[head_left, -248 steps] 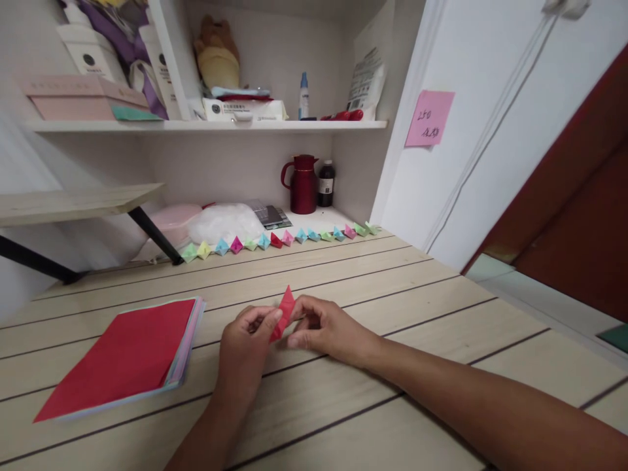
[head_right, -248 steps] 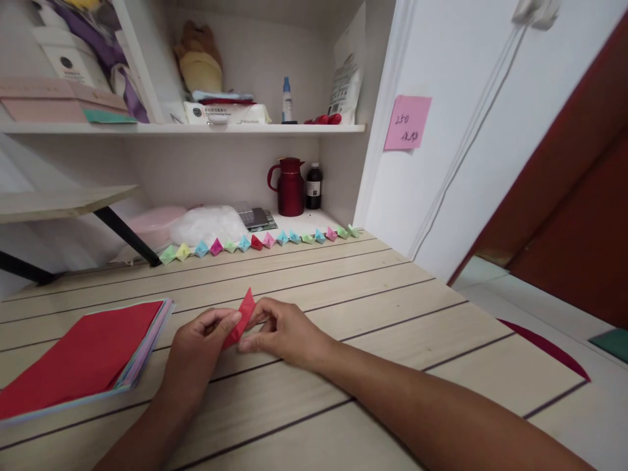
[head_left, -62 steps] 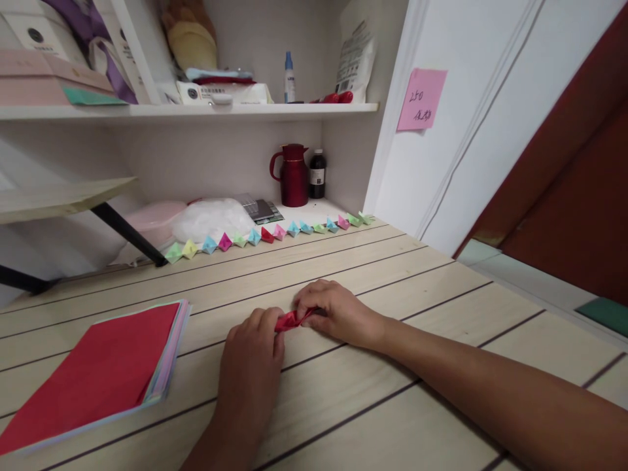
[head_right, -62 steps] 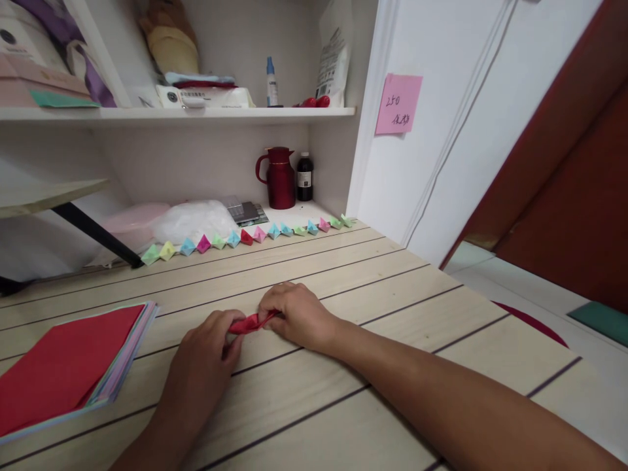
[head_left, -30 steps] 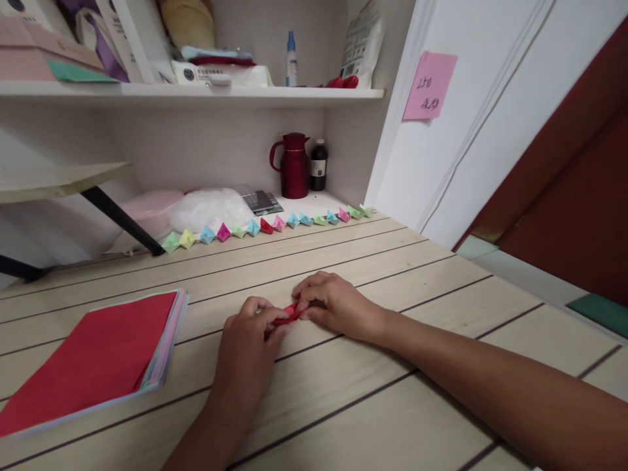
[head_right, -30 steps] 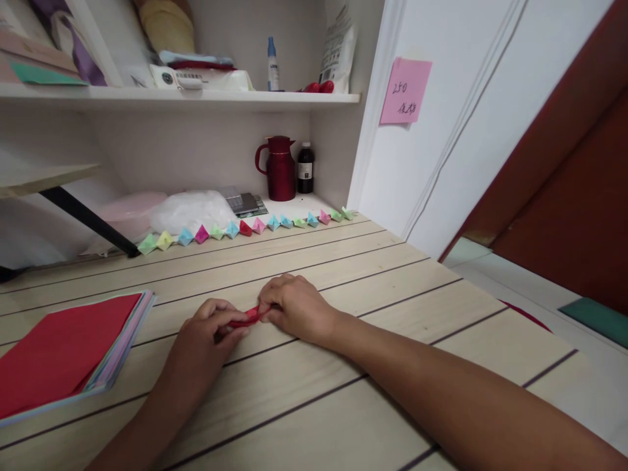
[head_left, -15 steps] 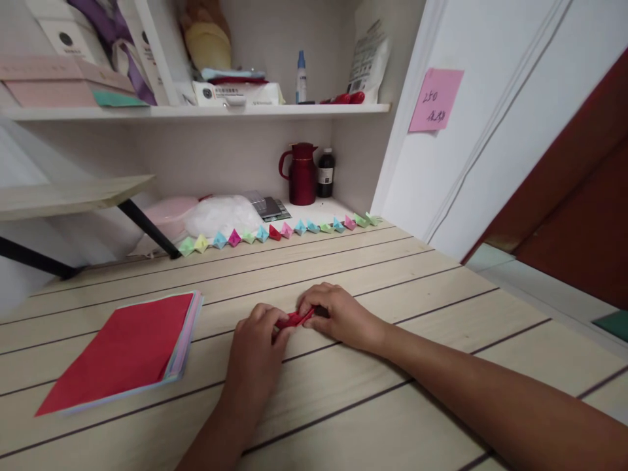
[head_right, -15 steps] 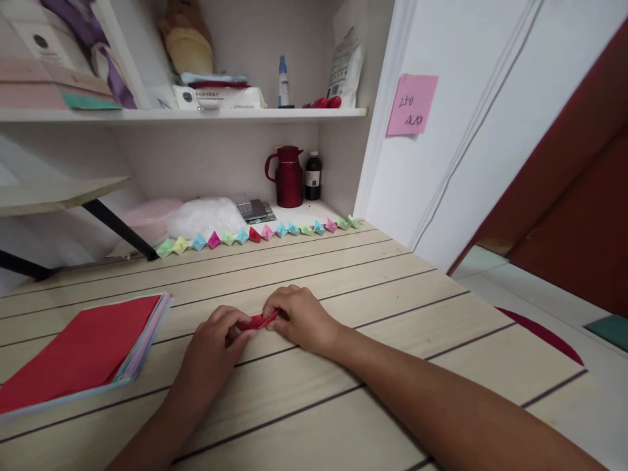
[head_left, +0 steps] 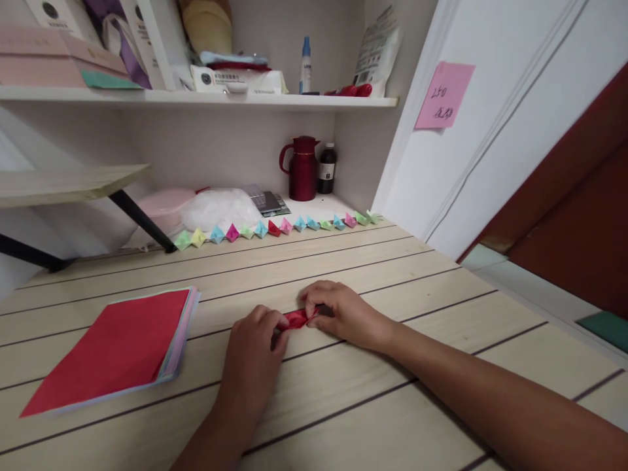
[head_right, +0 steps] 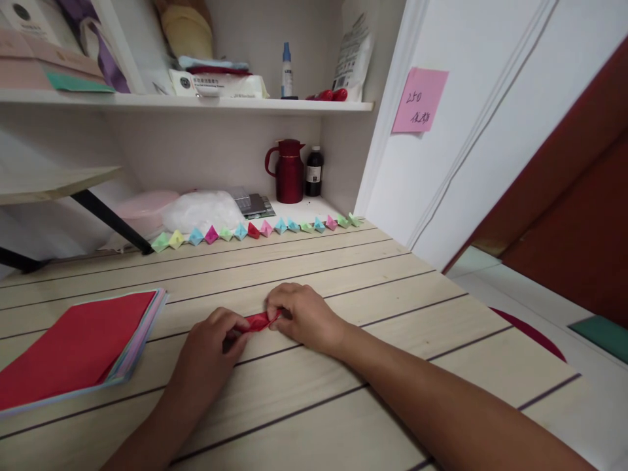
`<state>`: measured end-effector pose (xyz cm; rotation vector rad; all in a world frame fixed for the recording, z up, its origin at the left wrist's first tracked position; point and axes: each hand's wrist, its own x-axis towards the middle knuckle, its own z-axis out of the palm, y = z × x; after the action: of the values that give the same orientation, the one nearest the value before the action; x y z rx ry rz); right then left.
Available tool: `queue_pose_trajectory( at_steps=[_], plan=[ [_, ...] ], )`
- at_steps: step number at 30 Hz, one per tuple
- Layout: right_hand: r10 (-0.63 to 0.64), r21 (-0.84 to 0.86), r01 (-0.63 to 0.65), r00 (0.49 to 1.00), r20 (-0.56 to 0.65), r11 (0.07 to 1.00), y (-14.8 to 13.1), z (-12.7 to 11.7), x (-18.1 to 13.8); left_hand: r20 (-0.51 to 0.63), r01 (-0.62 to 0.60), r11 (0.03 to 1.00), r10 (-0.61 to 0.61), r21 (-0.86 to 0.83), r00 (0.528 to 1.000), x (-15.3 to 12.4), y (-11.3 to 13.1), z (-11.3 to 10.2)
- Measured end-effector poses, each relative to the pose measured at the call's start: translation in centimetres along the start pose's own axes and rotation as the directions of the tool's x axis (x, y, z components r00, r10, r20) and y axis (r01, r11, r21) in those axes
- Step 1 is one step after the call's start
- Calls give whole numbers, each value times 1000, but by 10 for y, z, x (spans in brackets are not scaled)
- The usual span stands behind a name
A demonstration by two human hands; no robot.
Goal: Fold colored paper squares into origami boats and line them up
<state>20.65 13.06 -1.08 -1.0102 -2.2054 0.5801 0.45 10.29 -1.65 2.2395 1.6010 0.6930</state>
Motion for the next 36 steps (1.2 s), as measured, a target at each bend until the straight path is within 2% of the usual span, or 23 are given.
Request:
queue_pose_trajectory(
  at_steps=[15, 32, 36],
  plan=[
    [25, 21, -26, 998, 52, 999, 2, -3, -1, 11, -22, 999, 21, 31, 1000, 1, -4, 3],
    [35, 278, -72, 990, 135, 958, 1, -6, 1, 41, -37, 996, 34, 77, 999, 1, -2, 1],
    [113, 291, -147, 985, 131, 945, 1, -6, 0, 40, -44, 996, 41, 82, 998, 1, -2, 1]
  ],
)
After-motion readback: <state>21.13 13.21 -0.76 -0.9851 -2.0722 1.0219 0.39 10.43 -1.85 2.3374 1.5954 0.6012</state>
